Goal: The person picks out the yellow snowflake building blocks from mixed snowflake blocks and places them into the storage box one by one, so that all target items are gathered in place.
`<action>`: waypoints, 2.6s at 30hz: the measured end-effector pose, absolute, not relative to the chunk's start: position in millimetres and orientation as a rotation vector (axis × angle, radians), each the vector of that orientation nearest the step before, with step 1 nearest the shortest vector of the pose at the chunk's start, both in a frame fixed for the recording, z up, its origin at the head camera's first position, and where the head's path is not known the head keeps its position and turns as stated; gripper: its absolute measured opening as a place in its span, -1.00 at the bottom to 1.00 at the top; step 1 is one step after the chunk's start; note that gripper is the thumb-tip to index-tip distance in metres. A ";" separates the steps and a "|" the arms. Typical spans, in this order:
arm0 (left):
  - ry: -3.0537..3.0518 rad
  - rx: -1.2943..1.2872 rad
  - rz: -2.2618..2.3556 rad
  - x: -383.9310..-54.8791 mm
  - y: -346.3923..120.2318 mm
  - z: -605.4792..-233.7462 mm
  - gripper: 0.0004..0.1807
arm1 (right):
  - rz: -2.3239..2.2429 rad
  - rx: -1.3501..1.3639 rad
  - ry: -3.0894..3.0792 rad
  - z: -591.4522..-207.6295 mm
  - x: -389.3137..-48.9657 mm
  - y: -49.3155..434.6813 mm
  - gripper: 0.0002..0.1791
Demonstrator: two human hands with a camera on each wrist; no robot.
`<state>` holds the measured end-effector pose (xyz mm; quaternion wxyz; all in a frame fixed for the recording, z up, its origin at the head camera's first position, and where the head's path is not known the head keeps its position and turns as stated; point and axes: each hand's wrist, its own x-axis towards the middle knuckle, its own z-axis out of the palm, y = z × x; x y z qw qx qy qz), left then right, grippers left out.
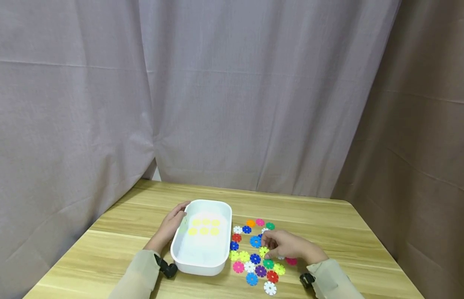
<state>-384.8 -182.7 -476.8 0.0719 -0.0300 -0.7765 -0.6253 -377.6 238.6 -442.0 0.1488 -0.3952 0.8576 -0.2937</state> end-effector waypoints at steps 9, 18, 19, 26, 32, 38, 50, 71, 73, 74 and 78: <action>-2.348 -0.089 -1.858 -382.5 -184.2 -478.7 -0.47 | -0.854 -1.142 2.458 -442.0 -376.6 236.7 -0.79; -2.339 -0.091 -1.877 -383.0 -183.1 -478.8 -0.47 | -0.856 -1.147 2.463 -439.7 -375.6 235.6 -0.88; -2.339 -0.091 -1.876 -382.7 -183.1 -478.7 -0.47 | -0.858 -1.142 2.464 -439.8 -375.8 235.7 -0.88; -2.347 -0.092 -1.868 -381.8 -183.4 -477.0 -0.48 | -0.861 -1.134 2.495 -441.0 -376.8 235.3 -0.88; -2.344 -0.091 -1.873 -382.1 -183.4 -477.0 -0.48 | -0.871 -1.144 2.515 -440.7 -376.7 235.4 -0.88; -2.343 -0.072 -1.873 -382.5 -182.7 -477.2 -0.48 | -0.885 -1.137 2.521 -440.5 -376.4 235.2 -0.87; -2.356 -0.070 -1.847 -382.7 -183.0 -477.2 -0.48 | -0.915 -1.139 2.510 -439.0 -375.8 235.6 -0.88; -2.326 -0.076 -1.880 -383.9 -182.1 -476.4 -0.48 | -0.935 -1.270 2.548 -422.6 -379.9 224.2 -0.87; -2.333 -0.074 -1.876 -384.2 -182.4 -477.1 -0.48 | -0.940 -1.287 2.544 -421.5 -380.2 221.9 -0.86; -2.337 -0.068 -1.878 -384.2 -182.5 -477.2 -0.48 | -0.940 -1.296 2.540 -420.6 -380.2 220.6 -0.86; -2.341 -0.061 -1.882 -383.8 -183.0 -477.3 -0.48 | -0.936 -1.306 2.537 -417.6 -380.5 213.8 -0.87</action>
